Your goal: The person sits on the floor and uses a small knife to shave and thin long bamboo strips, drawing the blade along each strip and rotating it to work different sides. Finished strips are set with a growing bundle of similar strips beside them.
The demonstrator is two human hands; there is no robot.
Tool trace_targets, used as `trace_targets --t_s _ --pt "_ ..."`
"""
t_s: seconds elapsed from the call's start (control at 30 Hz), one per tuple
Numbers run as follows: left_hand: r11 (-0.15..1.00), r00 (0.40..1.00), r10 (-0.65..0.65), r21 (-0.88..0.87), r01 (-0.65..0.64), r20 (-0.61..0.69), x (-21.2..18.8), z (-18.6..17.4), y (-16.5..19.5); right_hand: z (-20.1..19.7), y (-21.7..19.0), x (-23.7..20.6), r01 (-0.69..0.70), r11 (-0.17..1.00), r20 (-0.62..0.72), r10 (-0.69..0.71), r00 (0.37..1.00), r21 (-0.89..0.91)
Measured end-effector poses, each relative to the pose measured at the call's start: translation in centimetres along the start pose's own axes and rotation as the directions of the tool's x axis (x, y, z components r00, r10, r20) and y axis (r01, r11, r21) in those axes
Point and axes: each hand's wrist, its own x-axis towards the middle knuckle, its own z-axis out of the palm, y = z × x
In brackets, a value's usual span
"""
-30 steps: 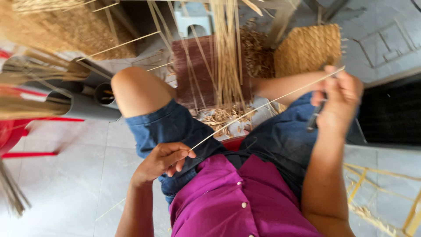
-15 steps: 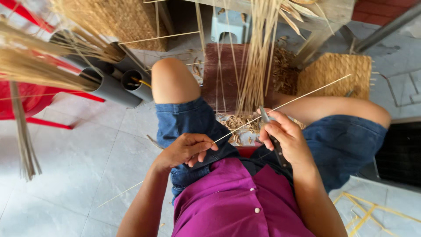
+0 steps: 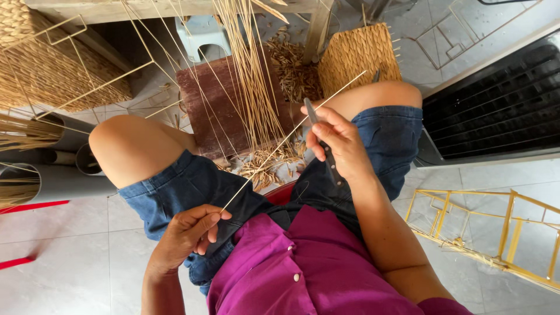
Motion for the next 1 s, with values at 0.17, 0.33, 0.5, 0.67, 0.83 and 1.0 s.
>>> trace_targets --t_s 0.17,0.33,0.5,0.67,0.83,1.0 --pt "1.0 1.0 -0.004 0.006 0.004 0.008 0.1 -0.1 -0.2 -1.8 -0.4 0.1 0.03 1.0 -0.079 -0.03 0.996 0.002" --pt "1.0 1.0 0.006 0.028 -0.007 0.015 0.2 -0.1 -0.4 -3.4 -0.3 0.0 0.058 0.998 -0.179 -0.053 0.982 0.021" --pt "1.0 1.0 -0.003 0.028 0.003 -0.001 0.0 0.0 -0.2 -6.7 -1.2 -0.1 0.118 0.985 -0.335 -0.071 0.94 0.122" --pt "1.0 0.999 -0.008 0.001 0.008 -0.037 0.1 0.6 1.0 -8.0 -2.9 -0.2 0.218 0.976 -0.445 -0.185 0.876 0.026" --pt "0.987 0.986 0.151 -0.045 -0.155 -0.076 2.5 2.3 3.0 -1.5 -1.3 -1.3 -0.008 0.998 -0.104 0.002 0.995 -0.06" --pt "0.957 0.957 0.285 0.062 -0.282 -0.053 5.3 6.2 4.0 5.6 1.6 -1.9 -0.208 0.972 0.319 0.231 0.919 -0.104"
